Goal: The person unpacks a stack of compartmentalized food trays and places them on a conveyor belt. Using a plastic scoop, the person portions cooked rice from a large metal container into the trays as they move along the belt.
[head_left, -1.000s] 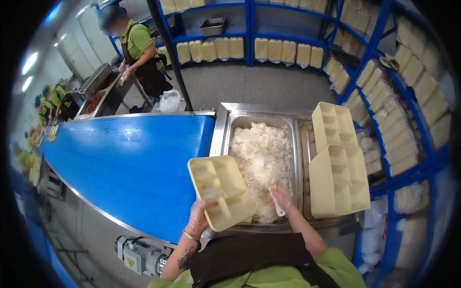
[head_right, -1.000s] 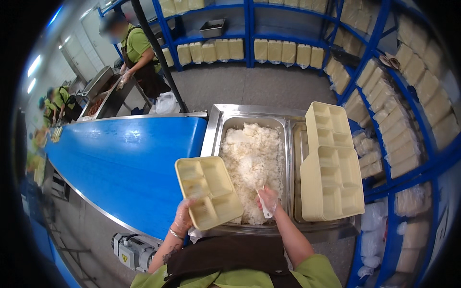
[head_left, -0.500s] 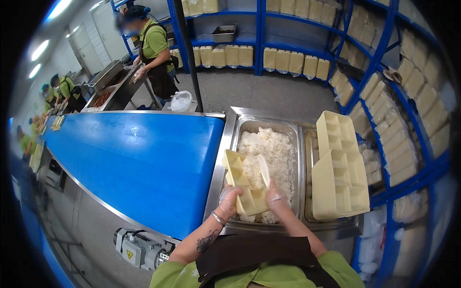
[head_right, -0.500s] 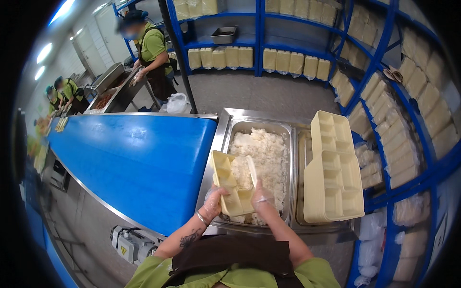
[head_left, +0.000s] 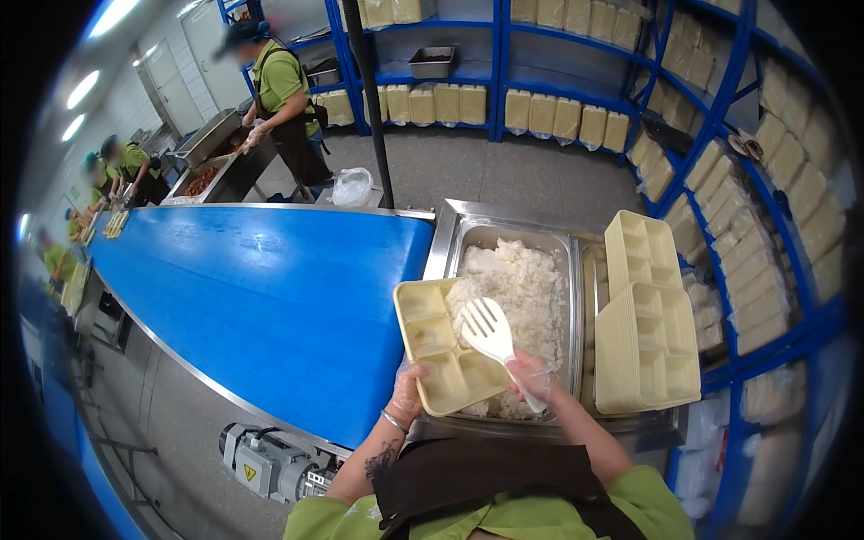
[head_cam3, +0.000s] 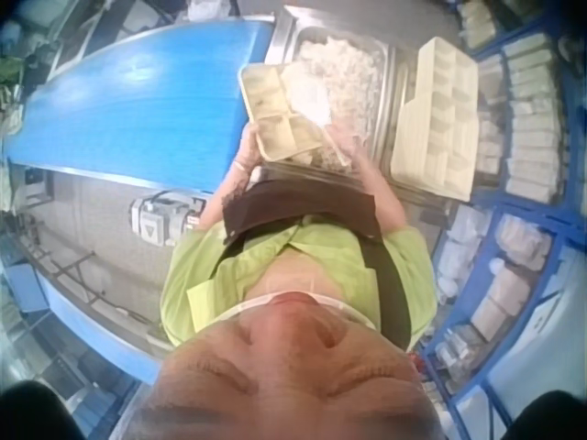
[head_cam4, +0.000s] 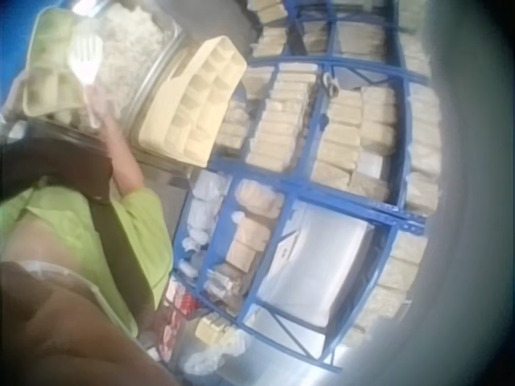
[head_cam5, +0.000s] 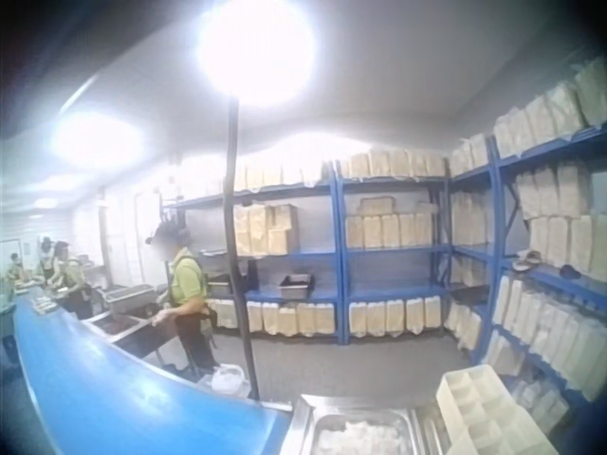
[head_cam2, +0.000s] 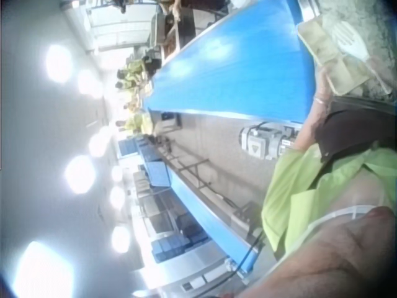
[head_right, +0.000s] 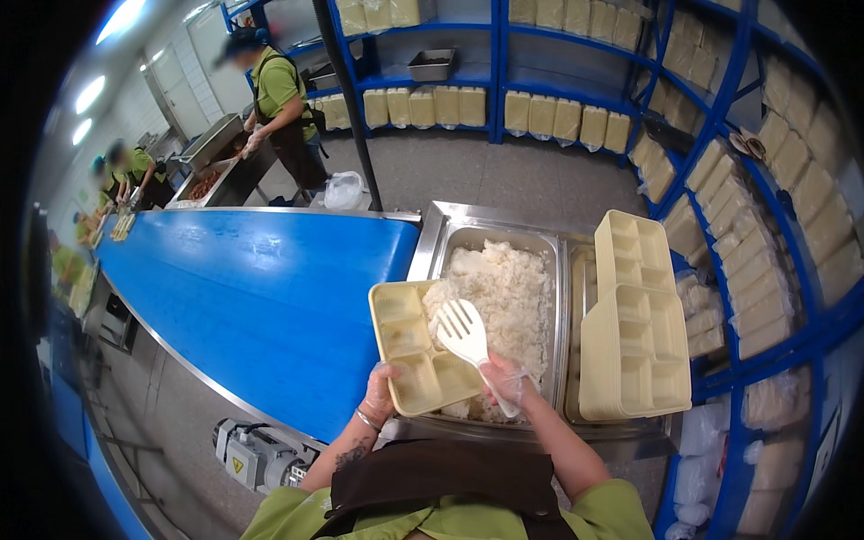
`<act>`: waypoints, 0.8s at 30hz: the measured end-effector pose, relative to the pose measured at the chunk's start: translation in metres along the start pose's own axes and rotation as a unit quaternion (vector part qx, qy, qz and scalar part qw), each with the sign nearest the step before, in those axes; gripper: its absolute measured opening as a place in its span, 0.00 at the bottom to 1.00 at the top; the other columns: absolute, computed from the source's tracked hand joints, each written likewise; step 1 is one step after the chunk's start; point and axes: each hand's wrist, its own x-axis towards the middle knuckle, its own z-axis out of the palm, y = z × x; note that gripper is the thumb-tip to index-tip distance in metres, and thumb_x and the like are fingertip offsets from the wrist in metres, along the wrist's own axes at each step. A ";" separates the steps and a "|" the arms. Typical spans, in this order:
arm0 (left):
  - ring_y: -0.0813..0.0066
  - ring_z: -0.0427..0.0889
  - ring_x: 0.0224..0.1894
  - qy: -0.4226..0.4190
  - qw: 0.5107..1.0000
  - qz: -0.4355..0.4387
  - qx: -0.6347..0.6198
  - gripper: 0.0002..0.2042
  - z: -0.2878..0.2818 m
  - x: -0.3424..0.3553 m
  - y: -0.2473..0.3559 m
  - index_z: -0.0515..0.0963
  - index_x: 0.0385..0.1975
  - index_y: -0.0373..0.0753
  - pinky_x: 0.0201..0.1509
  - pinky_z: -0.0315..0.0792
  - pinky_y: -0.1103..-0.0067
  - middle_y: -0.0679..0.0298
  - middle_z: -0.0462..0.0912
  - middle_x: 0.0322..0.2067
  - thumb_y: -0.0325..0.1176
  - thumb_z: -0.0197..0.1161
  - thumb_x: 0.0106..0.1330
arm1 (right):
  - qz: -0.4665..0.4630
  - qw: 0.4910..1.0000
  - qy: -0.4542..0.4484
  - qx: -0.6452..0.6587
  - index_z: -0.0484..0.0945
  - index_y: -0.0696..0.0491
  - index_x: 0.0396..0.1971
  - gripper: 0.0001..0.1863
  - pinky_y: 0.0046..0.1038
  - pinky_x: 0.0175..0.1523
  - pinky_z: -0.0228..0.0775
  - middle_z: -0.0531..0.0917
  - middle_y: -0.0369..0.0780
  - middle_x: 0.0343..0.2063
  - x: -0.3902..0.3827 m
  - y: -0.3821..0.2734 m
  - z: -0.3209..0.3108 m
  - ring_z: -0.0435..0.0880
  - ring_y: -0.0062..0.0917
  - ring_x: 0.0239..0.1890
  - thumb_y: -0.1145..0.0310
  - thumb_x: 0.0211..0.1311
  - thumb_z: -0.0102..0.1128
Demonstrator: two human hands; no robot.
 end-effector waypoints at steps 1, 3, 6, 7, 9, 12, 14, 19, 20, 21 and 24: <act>0.63 0.75 0.45 0.000 1.000 -0.024 -0.010 0.29 -0.005 -0.002 0.004 0.64 0.53 0.31 0.50 0.71 0.71 0.56 0.73 0.45 0.25 0.49 0.43 | -0.014 1.000 0.007 -0.011 0.67 0.52 0.51 0.17 0.18 0.15 0.63 0.69 0.33 0.13 -0.002 -0.008 -0.009 0.66 0.15 0.10 0.65 0.65 0.41; 0.63 0.75 0.44 -0.015 0.999 -0.028 0.011 0.28 -0.003 -0.005 0.011 0.67 0.50 0.28 0.50 0.71 0.72 0.55 0.75 0.43 0.26 0.50 0.43 | -0.035 0.999 0.015 0.003 0.67 0.53 0.52 0.17 0.18 0.15 0.63 0.69 0.33 0.13 0.002 -0.016 -0.028 0.67 0.15 0.11 0.65 0.65 0.40; 0.63 0.75 0.45 -0.045 0.997 -0.043 0.037 0.30 -0.003 -0.006 0.013 0.65 0.52 0.29 0.51 0.71 0.71 0.54 0.74 0.45 0.27 0.50 0.42 | -0.058 0.997 0.010 0.047 0.68 0.55 0.47 0.15 0.19 0.13 0.61 0.68 0.33 0.12 0.021 -0.012 -0.049 0.66 0.15 0.09 0.63 0.66 0.40; 0.62 0.75 0.46 -0.045 0.997 -0.049 0.029 0.30 -0.004 -0.006 0.011 0.64 0.53 0.28 0.52 0.71 0.70 0.53 0.74 0.46 0.27 0.50 0.42 | -0.039 0.998 -0.011 0.042 0.68 0.55 0.47 0.15 0.19 0.13 0.60 0.69 0.33 0.12 0.021 -0.012 -0.047 0.66 0.15 0.09 0.63 0.66 0.41; 0.59 0.75 0.47 -0.047 0.997 -0.061 0.012 0.30 -0.007 -0.008 0.006 0.63 0.53 0.26 0.54 0.70 0.69 0.50 0.74 0.46 0.28 0.50 0.43 | -0.002 0.998 -0.052 0.033 0.68 0.55 0.46 0.15 0.19 0.12 0.59 0.69 0.33 0.12 0.019 -0.011 -0.039 0.66 0.15 0.09 0.62 0.66 0.41; 0.58 0.76 0.46 -0.073 0.996 -0.041 0.038 0.30 0.001 -0.007 0.007 0.63 0.53 0.26 0.53 0.71 0.68 0.50 0.74 0.46 0.28 0.50 0.44 | -0.016 0.996 -0.088 0.030 0.68 0.55 0.47 0.16 0.19 0.13 0.60 0.70 0.34 0.12 0.019 0.003 -0.038 0.66 0.16 0.09 0.62 0.66 0.42; 0.58 0.76 0.45 -0.064 0.996 -0.045 0.037 0.29 0.000 -0.011 0.007 0.64 0.52 0.26 0.52 0.72 0.67 0.50 0.75 0.45 0.28 0.50 0.44 | 0.001 0.996 -0.087 0.037 0.68 0.55 0.48 0.16 0.18 0.13 0.60 0.70 0.34 0.11 0.018 0.004 -0.035 0.66 0.16 0.09 0.62 0.66 0.42; 0.57 0.77 0.42 0.000 0.995 -0.079 -0.061 0.26 -0.006 -0.017 0.007 0.68 0.47 0.25 0.49 0.73 0.66 0.50 0.76 0.40 0.29 0.50 0.45 | -0.021 0.998 0.009 0.062 0.69 0.51 0.49 0.16 0.18 0.13 0.60 0.70 0.34 0.12 0.007 0.008 -0.055 0.67 0.15 0.09 0.62 0.66 0.43; 0.58 0.78 0.41 0.019 0.994 -0.072 -0.086 0.23 -0.008 -0.015 0.004 0.70 0.44 0.25 0.47 0.74 0.65 0.52 0.77 0.38 0.29 0.50 0.45 | -0.020 0.999 0.020 0.045 0.68 0.49 0.53 0.18 0.19 0.14 0.63 0.71 0.34 0.13 0.004 0.008 -0.057 0.68 0.16 0.10 0.62 0.65 0.42; 0.58 0.77 0.42 0.018 0.996 -0.056 -0.072 0.23 -0.010 -0.014 0.001 0.69 0.45 0.26 0.48 0.73 0.66 0.52 0.76 0.39 0.28 0.50 0.45 | -0.049 0.998 0.040 -0.015 0.66 0.48 0.55 0.19 0.19 0.15 0.64 0.71 0.34 0.14 -0.001 0.009 -0.056 0.69 0.16 0.11 0.62 0.64 0.41; 0.59 0.76 0.43 0.059 0.998 -0.007 -0.031 0.24 -0.010 -0.012 -0.002 0.67 0.48 0.28 0.50 0.72 0.69 0.54 0.75 0.41 0.26 0.49 0.46 | -0.113 0.972 0.059 -0.198 0.57 0.41 0.62 0.26 0.23 0.20 0.71 0.73 0.36 0.15 -0.022 -0.002 -0.030 0.73 0.21 0.15 0.65 0.62 0.40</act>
